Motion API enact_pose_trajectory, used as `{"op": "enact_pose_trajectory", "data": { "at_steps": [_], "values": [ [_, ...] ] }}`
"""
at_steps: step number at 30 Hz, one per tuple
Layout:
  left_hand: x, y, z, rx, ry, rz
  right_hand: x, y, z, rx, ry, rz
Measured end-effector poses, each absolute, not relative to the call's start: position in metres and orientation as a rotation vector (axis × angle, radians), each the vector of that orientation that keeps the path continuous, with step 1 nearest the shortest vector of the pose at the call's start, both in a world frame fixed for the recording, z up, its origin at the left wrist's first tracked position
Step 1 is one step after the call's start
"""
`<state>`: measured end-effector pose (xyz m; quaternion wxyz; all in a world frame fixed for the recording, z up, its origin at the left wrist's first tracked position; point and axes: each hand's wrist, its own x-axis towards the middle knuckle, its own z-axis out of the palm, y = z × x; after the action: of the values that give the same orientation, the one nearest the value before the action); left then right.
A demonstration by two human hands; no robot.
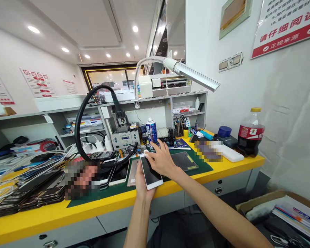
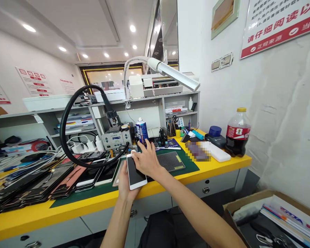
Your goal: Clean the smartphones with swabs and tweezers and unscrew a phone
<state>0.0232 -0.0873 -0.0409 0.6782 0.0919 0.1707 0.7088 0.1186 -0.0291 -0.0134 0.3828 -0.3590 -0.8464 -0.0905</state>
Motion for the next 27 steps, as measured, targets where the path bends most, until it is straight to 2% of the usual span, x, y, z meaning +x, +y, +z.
{"op": "enact_pose_trajectory", "data": {
  "at_steps": [16,27],
  "values": [
    [0.023,-0.089,-0.041,0.292,0.442,1.579,0.159,-0.020,-0.014,-0.792,-2.231,-0.253],
    [0.024,-0.083,-0.046,0.374,0.364,1.539,0.192,-0.064,-0.029,-0.648,-2.362,-0.237]
  ]
}}
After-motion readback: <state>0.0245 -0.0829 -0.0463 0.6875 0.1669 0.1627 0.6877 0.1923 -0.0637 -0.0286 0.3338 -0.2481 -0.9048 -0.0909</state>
